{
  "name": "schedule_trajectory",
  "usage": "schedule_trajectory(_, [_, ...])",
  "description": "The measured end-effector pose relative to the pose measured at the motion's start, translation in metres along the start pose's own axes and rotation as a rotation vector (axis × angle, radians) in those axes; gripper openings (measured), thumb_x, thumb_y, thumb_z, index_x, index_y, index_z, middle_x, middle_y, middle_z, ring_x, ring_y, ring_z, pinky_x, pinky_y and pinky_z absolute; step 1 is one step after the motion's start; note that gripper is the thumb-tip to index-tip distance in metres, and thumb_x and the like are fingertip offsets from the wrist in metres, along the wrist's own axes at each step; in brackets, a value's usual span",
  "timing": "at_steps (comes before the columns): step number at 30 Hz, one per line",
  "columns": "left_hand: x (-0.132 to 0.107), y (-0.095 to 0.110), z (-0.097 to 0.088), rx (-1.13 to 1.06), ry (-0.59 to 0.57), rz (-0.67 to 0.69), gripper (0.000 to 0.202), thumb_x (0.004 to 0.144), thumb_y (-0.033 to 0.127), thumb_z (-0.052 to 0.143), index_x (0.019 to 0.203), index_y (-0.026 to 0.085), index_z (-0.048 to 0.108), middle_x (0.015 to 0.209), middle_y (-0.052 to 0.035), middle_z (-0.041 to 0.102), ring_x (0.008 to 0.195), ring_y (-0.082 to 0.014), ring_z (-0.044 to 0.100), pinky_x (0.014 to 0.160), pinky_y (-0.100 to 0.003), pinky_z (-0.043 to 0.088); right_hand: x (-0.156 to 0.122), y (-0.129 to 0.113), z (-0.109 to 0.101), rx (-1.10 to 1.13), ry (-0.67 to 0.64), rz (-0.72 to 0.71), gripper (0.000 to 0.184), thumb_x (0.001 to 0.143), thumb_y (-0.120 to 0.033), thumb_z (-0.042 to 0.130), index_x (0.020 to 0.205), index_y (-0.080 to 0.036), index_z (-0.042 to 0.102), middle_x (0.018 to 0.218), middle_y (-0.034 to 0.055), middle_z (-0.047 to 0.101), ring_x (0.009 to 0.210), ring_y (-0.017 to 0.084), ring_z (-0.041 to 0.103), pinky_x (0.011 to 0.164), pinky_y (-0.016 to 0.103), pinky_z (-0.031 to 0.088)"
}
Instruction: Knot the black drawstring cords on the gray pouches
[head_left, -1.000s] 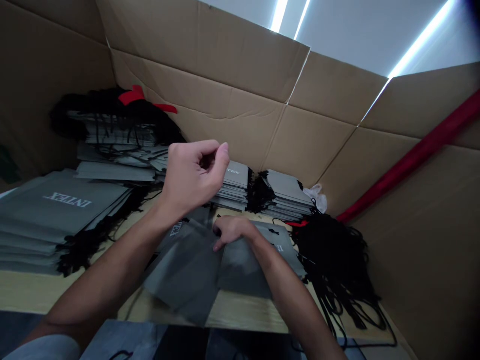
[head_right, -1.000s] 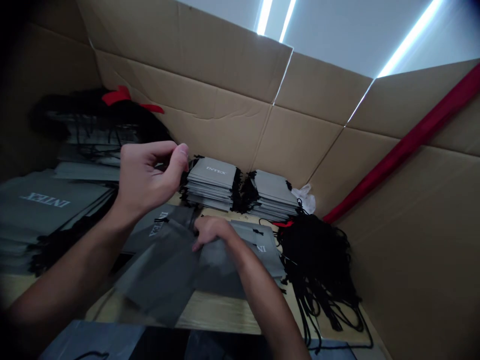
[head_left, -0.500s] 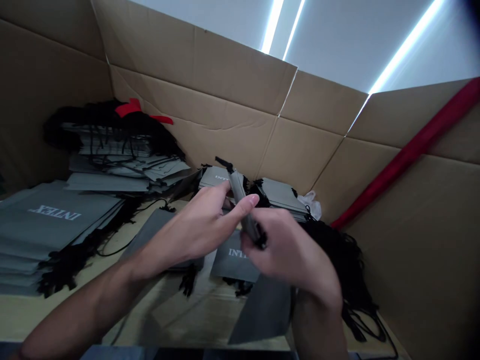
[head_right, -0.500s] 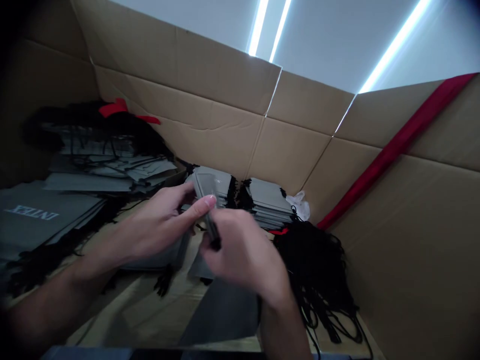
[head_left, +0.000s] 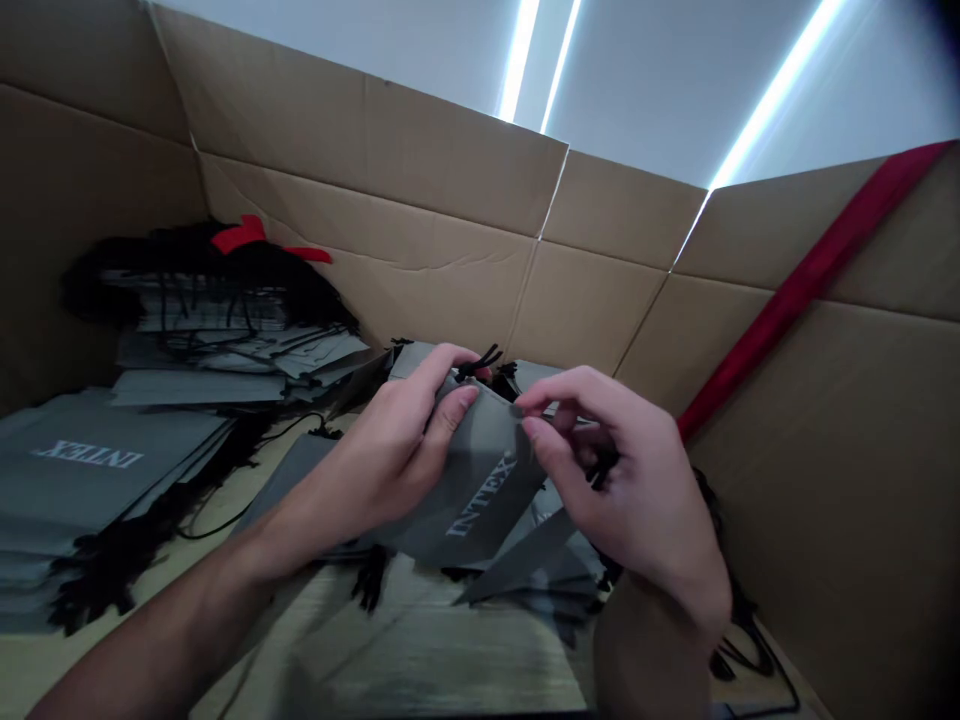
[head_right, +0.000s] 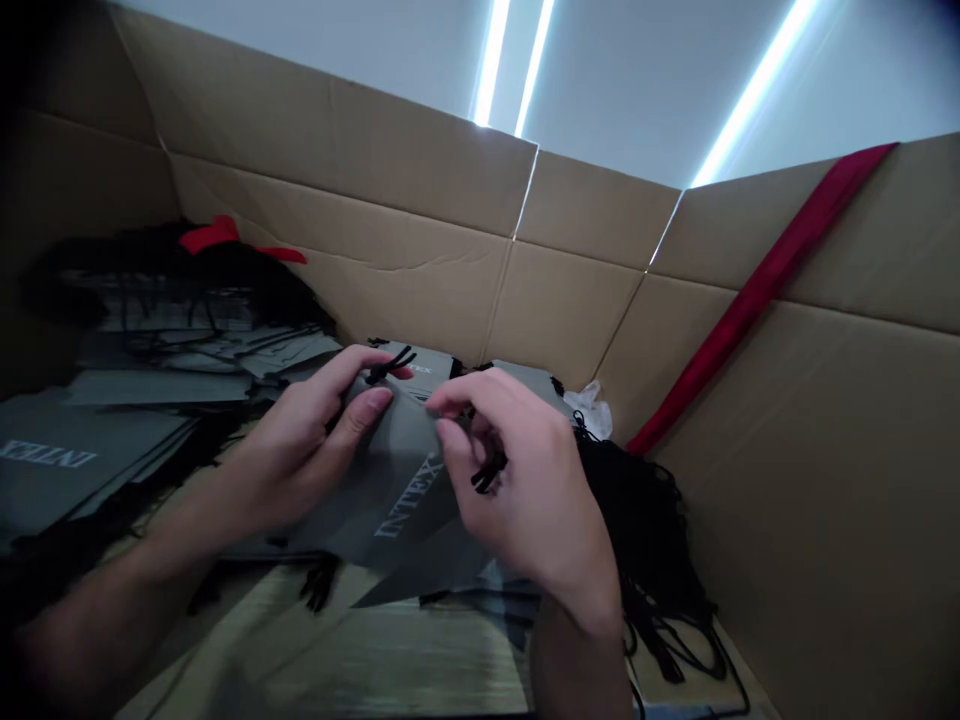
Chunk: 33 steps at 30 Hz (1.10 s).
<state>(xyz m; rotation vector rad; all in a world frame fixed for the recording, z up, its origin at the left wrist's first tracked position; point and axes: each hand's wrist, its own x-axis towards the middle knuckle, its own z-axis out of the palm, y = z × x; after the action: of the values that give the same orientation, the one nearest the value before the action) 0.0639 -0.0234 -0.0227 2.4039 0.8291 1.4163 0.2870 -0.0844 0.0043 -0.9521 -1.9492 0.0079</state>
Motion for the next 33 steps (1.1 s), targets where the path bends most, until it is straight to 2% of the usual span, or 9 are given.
schedule_trajectory(3, [-0.003,0.005,0.003,0.026,-0.006,0.050,0.021,0.119,0.029,0.043,0.133,0.021,0.058,0.104,-0.0009,0.076,0.082,-0.0139,0.071,0.074,-0.025,0.054,0.000,-0.003,0.009,-0.024,0.108,-0.027,0.010,0.099,-0.015,0.076,0.106,-0.022,0.076,0.088,-0.0036,0.070,0.069,0.010,0.060,0.067,0.026,0.051])
schedule_trajectory(6, [-0.004,0.009,0.004,0.000,-0.001,0.112,0.018,0.118,0.021,0.045,0.124,0.020,0.061,0.096,0.0013,0.073,0.077,-0.0114,0.068,0.072,-0.023,0.052,0.002,-0.004,0.017,-0.061,0.149,-0.110,0.008,0.101,-0.015,0.075,0.105,-0.021,0.078,0.091,-0.0015,0.074,0.072,0.012,0.063,0.071,0.027,0.054])
schedule_trajectory(10, [-0.004,0.008,0.006,-0.027,0.017,0.169,0.020,0.115,0.017,0.052,0.124,0.021,0.070,0.105,-0.0012,0.080,0.087,-0.0121,0.074,0.077,-0.022,0.057,0.005,-0.002,0.022,-0.076,0.197,-0.171,0.010,0.102,-0.014,0.074,0.108,-0.021,0.078,0.099,0.0011,0.079,0.072,0.013,0.064,0.073,0.028,0.058])
schedule_trajectory(13, [-0.006,0.005,0.010,0.035,0.113,0.206,0.018,0.110,0.016,0.061,0.120,0.020,0.075,0.106,-0.0028,0.085,0.084,-0.0138,0.078,0.079,-0.023,0.061,0.006,-0.001,0.024,-0.074,0.196,-0.171,0.006,0.101,-0.018,0.077,0.106,-0.021,0.077,0.099,0.0016,0.080,0.075,0.014,0.067,0.074,0.028,0.059])
schedule_trajectory(16, [-0.008,0.004,0.014,0.113,0.187,0.237,0.020,0.106,0.014,0.064,0.119,0.020,0.078,0.110,-0.0048,0.088,0.091,-0.0173,0.083,0.085,-0.026,0.065,0.006,-0.001,0.025,-0.069,0.180,-0.143,0.005,0.101,-0.020,0.077,0.106,-0.022,0.077,0.097,0.0012,0.080,0.075,0.014,0.069,0.074,0.028,0.060])
schedule_trajectory(23, [-0.011,0.010,0.009,0.045,0.191,0.161,0.021,0.106,0.023,0.070,0.124,0.019,0.081,0.113,-0.0066,0.089,0.094,-0.0194,0.085,0.095,-0.030,0.068,0.005,0.002,0.028,-0.006,0.244,-0.113,0.013,0.096,-0.011,0.075,0.103,-0.022,0.077,0.086,-0.0025,0.077,0.073,0.013,0.072,0.073,0.026,0.060])
schedule_trajectory(28, [-0.008,0.013,0.006,-0.008,0.190,0.151,0.021,0.106,0.018,0.068,0.119,0.023,0.084,0.111,-0.0055,0.089,0.094,-0.0194,0.084,0.092,-0.031,0.068,0.007,0.002,0.031,-0.066,0.246,-0.178,0.016,0.095,-0.009,0.076,0.107,-0.020,0.077,0.100,-0.0002,0.081,0.082,0.012,0.073,0.083,0.025,0.061])
schedule_trajectory(33, [-0.005,0.015,0.002,-0.046,0.134,0.172,0.024,0.108,0.018,0.065,0.120,0.025,0.085,0.112,-0.0055,0.089,0.092,-0.0196,0.083,0.085,-0.032,0.066,0.006,0.003,0.031,-0.026,0.269,-0.147,0.017,0.090,-0.008,0.077,0.102,-0.019,0.078,0.092,-0.0014,0.079,0.078,0.012,0.073,0.079,0.025,0.060])
